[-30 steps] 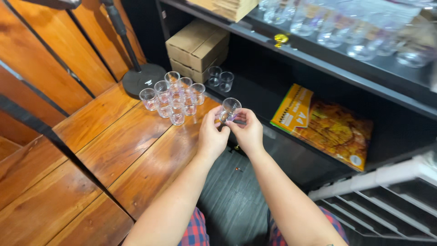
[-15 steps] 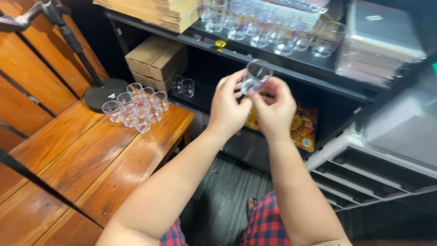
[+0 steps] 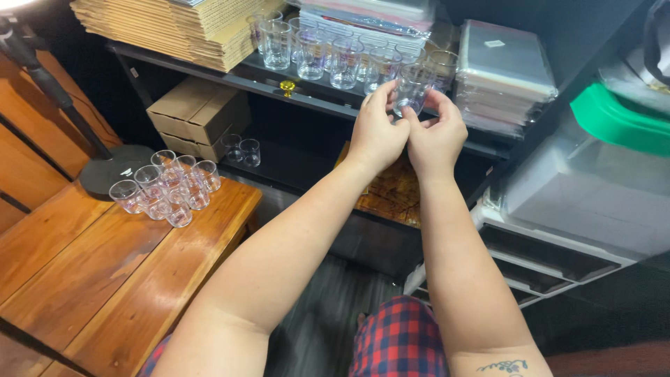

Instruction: The person opens a cardboard box containing small clear glasses and removes them one by one. They place the glasses on a wooden bench and then transfer them to a nearby shelf, arranging them in rows.

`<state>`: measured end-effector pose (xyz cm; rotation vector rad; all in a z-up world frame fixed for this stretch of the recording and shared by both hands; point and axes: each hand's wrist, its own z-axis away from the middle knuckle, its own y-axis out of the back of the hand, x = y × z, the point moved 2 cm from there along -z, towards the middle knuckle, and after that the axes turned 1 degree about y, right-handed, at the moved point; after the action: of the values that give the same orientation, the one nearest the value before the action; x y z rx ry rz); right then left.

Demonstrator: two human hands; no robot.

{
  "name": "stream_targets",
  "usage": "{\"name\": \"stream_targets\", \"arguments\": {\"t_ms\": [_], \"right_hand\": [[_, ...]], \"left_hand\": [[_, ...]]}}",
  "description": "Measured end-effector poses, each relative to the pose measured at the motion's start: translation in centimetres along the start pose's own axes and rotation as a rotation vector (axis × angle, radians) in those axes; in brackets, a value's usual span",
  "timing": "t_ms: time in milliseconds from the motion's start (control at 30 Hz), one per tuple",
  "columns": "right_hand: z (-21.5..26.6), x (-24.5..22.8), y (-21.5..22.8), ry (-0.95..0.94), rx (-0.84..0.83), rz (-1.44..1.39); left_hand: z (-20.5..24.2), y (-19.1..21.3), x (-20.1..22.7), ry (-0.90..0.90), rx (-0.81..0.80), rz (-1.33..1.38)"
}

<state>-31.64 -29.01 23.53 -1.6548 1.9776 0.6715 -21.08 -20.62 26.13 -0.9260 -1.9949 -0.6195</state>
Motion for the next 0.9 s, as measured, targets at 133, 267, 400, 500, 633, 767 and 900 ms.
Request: {"name": "stream_targets", "arguments": {"t_ms": [133,267,400,500,633,767,900], "right_hand": [[-1.0,0.5,-0.5,-0.012,0.015,0.064],[-1.4,1.0,-0.9,-0.014,0.034,0.106],[-1.1,1.2,-1.1,0.019,0.077,0.151],[-0.9,1.2,-1.1,0.059,0.107,0.2],[-0.8,1.3,-1.2,0.111,0.147,0.208],[-0.8,1.8,-1.2,0.107,0.153,0.083],[2.1,1.3,-0.7,0.213,0.199,-0.047]], "left_hand": [[-0.8,-0.6,-0.5,0.065,-0.013,0.065],[-1.3,-0.8,-0.7,0.031,-0.048,0.021],[-1.4,-1.0,-1.1,0.032,-0.066,-0.003],[-1.2,-1.1,-1.4,-0.011,-0.064,-0.054],[-1.2,-1.2,-1.6,-0.073,-0.077,-0.105],[-0.9,-1.1,-1.6,-0.109,-0.087,-0.124],[1.4,-0.2,-2.5,-0.149,-0.074,-0.115]]}}
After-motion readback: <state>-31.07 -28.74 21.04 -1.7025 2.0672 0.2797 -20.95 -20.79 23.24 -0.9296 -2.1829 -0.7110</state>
